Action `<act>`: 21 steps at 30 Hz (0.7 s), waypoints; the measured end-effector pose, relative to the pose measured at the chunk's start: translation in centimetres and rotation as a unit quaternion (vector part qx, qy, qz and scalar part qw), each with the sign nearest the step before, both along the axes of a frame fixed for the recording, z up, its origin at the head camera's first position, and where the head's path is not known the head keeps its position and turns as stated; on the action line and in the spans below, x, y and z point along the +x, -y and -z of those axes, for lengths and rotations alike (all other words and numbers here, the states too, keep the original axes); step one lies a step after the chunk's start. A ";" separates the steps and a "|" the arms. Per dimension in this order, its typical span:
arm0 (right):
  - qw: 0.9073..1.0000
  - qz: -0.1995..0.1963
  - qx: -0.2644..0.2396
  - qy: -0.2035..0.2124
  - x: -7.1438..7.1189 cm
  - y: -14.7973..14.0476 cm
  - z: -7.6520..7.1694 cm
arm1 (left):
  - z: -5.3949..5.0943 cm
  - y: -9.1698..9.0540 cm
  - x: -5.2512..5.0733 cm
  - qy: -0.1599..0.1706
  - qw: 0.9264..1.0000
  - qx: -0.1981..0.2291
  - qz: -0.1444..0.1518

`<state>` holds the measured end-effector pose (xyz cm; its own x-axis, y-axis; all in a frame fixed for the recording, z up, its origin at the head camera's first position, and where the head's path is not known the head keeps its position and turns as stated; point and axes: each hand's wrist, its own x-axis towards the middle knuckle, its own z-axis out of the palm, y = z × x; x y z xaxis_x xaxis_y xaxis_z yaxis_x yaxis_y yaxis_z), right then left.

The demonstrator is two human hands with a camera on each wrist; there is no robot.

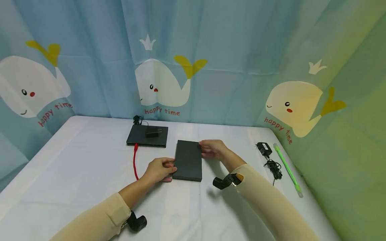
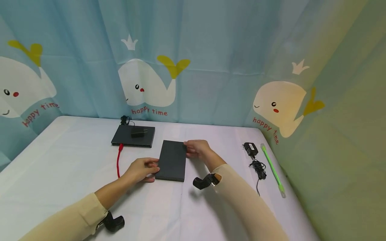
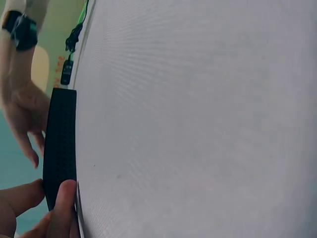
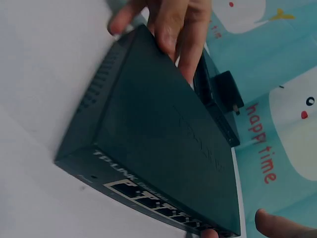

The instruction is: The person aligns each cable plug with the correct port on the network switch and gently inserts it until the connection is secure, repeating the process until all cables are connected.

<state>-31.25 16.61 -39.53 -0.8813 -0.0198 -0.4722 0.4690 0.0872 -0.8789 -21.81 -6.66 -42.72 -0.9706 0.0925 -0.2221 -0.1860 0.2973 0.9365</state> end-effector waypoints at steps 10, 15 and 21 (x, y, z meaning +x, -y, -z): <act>1.000 -0.006 0.029 0.005 -1.2 0.5 0.3 | -0.2 -0.2 0.3 0.005 1.000 0.007 -0.009; 0.999 -0.014 0.043 -0.006 -1.2 0.6 0.4 | -0.2 -0.2 0.1 0.005 1.000 0.015 -0.013; 0.999 -0.023 0.041 -0.022 -1.2 0.5 0.6 | -0.1 -0.2 -0.3 0.011 1.000 0.023 -0.018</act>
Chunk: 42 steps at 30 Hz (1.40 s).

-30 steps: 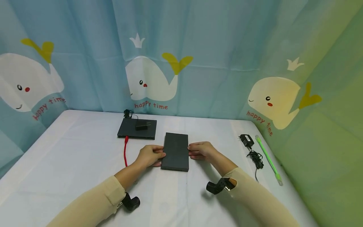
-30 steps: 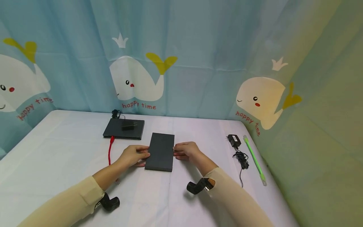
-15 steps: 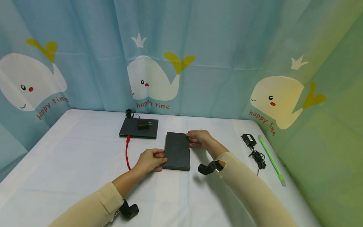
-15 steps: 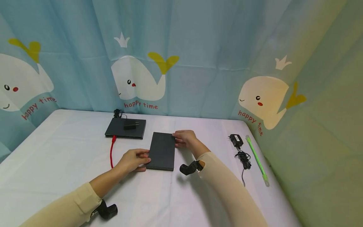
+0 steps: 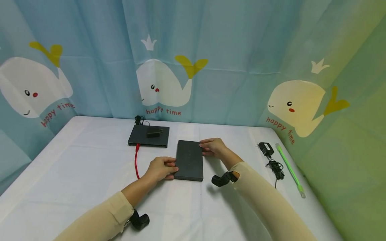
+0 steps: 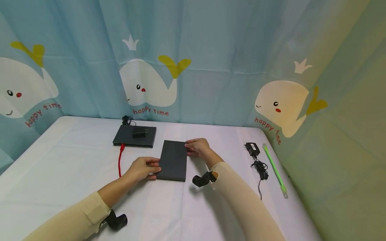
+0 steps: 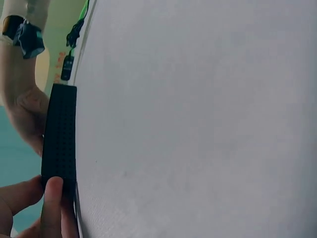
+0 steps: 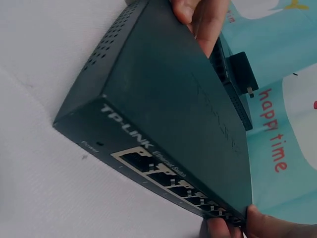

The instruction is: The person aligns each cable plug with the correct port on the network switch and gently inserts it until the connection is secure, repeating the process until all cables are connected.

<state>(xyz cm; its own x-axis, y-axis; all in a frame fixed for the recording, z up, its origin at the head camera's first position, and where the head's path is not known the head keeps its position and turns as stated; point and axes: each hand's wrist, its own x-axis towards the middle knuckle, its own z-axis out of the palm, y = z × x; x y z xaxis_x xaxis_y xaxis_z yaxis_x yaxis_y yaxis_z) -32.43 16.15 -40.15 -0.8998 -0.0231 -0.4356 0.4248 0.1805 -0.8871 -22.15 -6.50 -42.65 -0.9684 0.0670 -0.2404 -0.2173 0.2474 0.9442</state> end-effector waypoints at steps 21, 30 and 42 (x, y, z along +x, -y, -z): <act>0.998 0.044 -0.035 -0.032 3.6 -2.4 0.8 | -1.1 0.9 -3.9 0.020 0.994 -0.069 0.079; 0.994 -0.049 0.088 -0.036 1.0 -3.4 -1.1 | -0.9 0.7 -4.0 0.023 0.993 -0.057 0.096; 0.962 -0.185 0.195 -0.057 -2.1 -0.4 -1.7 | -0.5 0.5 -4.1 0.029 0.995 -0.054 0.077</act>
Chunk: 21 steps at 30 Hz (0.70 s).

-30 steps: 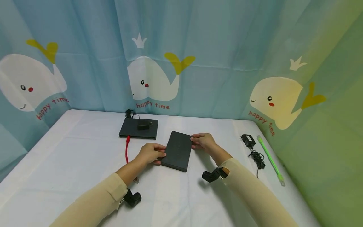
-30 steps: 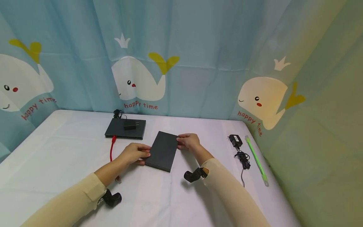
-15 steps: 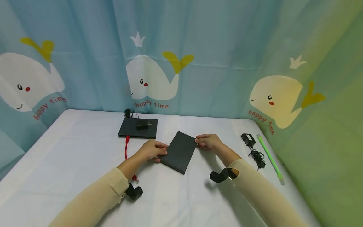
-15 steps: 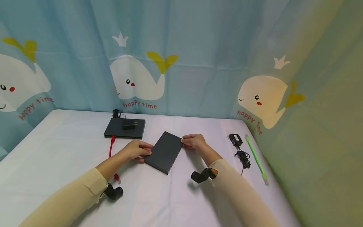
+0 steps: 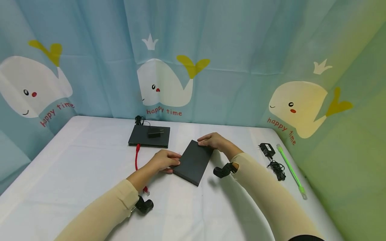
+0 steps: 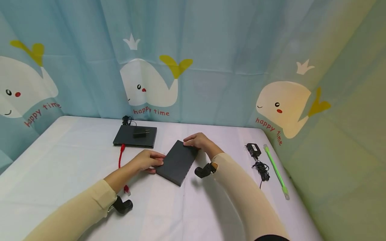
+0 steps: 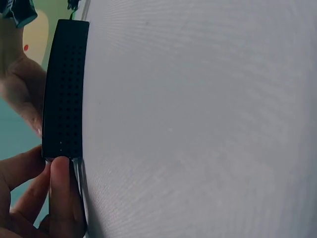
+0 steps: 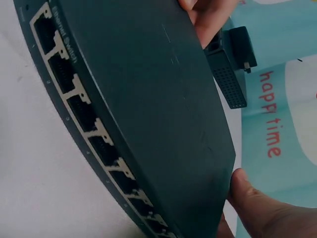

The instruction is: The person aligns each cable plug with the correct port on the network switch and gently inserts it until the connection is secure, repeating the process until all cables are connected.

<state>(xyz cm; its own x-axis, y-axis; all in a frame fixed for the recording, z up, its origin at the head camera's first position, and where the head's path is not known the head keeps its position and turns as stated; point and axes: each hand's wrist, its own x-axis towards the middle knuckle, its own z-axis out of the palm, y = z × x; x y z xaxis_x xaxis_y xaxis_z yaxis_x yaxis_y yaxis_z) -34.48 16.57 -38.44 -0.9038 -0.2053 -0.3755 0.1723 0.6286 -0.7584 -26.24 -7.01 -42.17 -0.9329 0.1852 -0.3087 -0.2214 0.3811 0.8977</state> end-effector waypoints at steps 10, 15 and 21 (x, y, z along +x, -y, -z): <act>0.999 -0.033 0.032 0.000 -0.3 0.3 0.6 | -0.3 0.3 1.2 -0.009 1.000 0.002 -0.001; 0.998 -0.037 0.035 0.021 -0.5 0.3 0.5 | -0.1 0.9 2.7 -0.003 1.000 0.004 -0.016; 0.998 -0.030 0.033 0.036 -0.9 0.2 0.6 | 0.7 0.4 3.8 -0.029 0.998 0.033 -0.048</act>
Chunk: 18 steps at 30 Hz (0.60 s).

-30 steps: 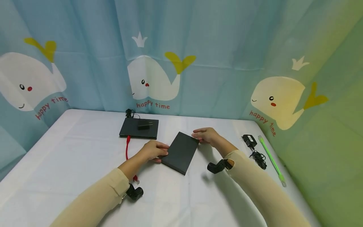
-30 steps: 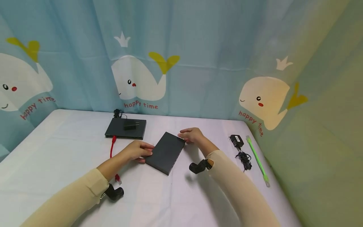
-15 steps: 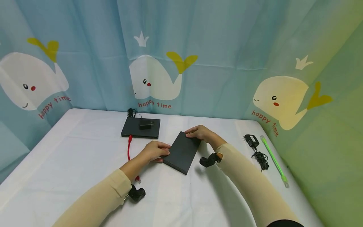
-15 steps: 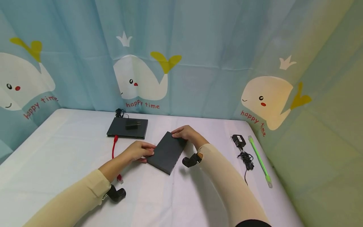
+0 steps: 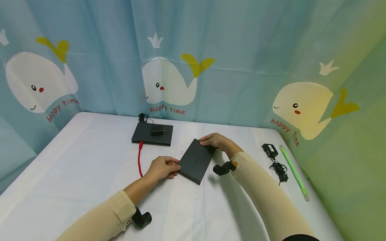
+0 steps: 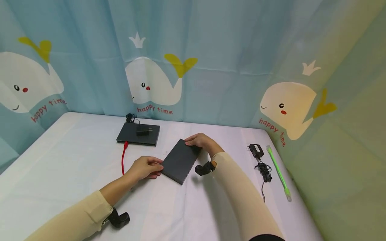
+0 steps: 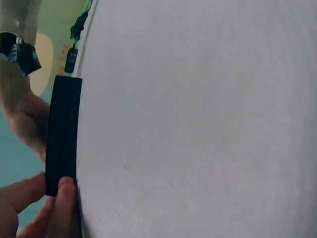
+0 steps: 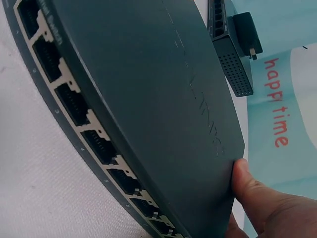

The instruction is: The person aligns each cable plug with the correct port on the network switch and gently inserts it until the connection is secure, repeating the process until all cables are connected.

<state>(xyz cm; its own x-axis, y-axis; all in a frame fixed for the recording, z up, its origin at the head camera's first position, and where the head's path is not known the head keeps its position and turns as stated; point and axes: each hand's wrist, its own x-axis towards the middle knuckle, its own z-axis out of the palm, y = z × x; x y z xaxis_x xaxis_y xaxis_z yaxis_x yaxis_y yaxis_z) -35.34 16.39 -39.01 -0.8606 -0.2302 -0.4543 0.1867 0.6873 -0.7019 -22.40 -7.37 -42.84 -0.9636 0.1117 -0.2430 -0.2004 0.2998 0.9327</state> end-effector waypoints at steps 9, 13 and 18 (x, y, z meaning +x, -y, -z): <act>1.000 -0.001 -0.014 0.009 -0.2 -0.1 0.2 | -0.3 -0.4 -0.1 -0.001 1.000 0.013 -0.024; 1.000 -0.007 -0.014 0.007 -0.3 0.0 0.2 | -0.3 -0.3 -0.2 0.005 1.000 0.015 -0.026; 1.000 -0.007 -0.014 0.009 -0.2 -0.4 0.3 | -0.4 -0.2 -0.4 0.002 1.000 0.013 -0.027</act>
